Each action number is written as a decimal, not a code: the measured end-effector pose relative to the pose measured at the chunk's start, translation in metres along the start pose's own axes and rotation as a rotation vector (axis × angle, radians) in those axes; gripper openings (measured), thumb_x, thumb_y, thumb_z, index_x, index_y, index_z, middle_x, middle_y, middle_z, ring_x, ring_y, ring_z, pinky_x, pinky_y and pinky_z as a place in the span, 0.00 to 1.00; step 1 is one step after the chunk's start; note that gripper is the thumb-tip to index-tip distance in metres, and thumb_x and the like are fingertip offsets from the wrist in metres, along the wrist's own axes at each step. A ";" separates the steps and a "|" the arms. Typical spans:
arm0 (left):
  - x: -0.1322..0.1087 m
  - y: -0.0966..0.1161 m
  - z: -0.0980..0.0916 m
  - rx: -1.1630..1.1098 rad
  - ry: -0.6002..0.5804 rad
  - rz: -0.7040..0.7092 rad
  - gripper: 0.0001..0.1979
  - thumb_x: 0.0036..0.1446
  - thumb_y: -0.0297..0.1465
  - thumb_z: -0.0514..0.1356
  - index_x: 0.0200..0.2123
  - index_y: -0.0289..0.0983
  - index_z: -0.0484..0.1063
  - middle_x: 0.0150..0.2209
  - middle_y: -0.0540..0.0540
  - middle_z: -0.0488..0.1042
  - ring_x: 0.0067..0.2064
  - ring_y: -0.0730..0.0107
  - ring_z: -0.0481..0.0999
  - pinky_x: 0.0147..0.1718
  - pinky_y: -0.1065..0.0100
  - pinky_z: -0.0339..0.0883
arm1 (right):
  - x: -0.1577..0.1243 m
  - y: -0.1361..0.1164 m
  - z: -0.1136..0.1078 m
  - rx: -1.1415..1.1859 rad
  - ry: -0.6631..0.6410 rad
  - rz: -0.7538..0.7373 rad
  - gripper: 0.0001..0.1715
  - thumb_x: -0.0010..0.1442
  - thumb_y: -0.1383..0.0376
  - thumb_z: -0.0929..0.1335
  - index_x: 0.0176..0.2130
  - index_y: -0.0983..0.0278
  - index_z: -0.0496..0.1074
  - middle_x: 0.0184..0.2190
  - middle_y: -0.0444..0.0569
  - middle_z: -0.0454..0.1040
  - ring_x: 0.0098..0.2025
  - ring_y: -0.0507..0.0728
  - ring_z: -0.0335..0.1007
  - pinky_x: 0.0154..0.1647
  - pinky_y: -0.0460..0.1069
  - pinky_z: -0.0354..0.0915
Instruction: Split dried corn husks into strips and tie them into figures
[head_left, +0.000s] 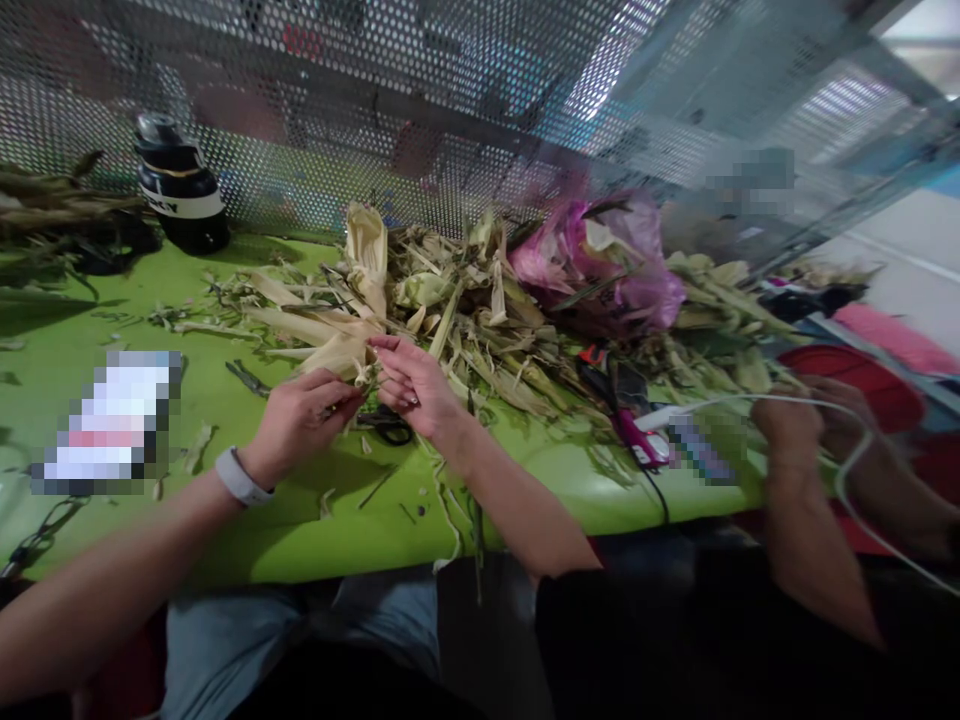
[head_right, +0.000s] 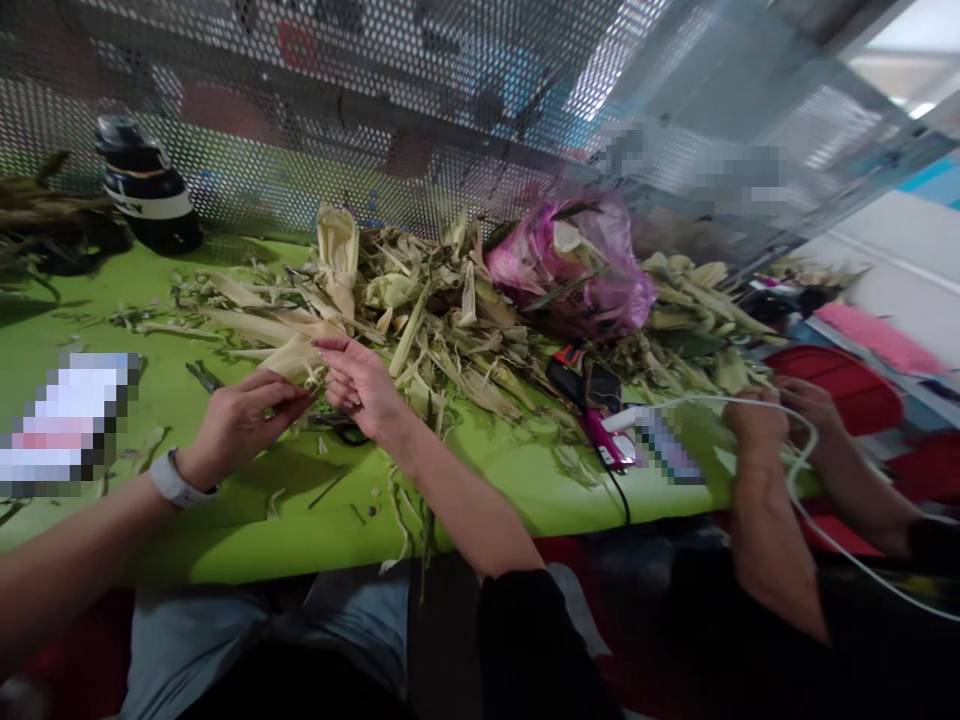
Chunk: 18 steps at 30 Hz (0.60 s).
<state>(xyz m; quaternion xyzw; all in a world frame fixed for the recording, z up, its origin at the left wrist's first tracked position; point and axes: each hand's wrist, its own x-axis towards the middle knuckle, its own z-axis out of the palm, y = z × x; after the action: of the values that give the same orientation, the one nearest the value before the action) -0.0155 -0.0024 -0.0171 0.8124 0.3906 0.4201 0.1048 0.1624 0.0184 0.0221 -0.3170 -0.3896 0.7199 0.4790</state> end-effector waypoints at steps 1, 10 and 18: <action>0.000 0.000 0.000 0.030 -0.012 0.015 0.10 0.60 0.36 0.59 0.37 0.40 0.80 0.35 0.44 0.78 0.34 0.68 0.75 0.34 0.68 0.67 | 0.001 0.001 -0.001 0.004 0.001 0.002 0.06 0.56 0.68 0.68 0.37 0.63 0.68 0.12 0.29 0.44 0.13 0.43 0.33 0.15 0.42 0.39; 0.004 -0.001 -0.008 0.226 -0.122 0.331 0.09 0.61 0.32 0.57 0.34 0.43 0.79 0.38 0.44 0.78 0.35 0.63 0.73 0.34 0.62 0.62 | 0.003 0.005 -0.001 0.047 0.004 0.004 0.08 0.52 0.68 0.70 0.35 0.65 0.69 0.11 0.28 0.48 0.12 0.42 0.34 0.14 0.41 0.39; 0.005 0.007 -0.014 -0.220 -0.314 0.269 0.09 0.61 0.28 0.57 0.37 0.41 0.78 0.41 0.43 0.79 0.33 0.68 0.77 0.35 0.67 0.69 | 0.000 0.003 0.003 -0.004 0.021 0.025 0.07 0.53 0.68 0.69 0.34 0.64 0.68 0.11 0.28 0.47 0.12 0.42 0.36 0.14 0.40 0.38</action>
<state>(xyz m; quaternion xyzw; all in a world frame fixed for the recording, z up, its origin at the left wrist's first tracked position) -0.0205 -0.0061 -0.0023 0.8962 0.2095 0.3389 0.1950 0.1586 0.0173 0.0206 -0.3304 -0.3821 0.7216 0.4734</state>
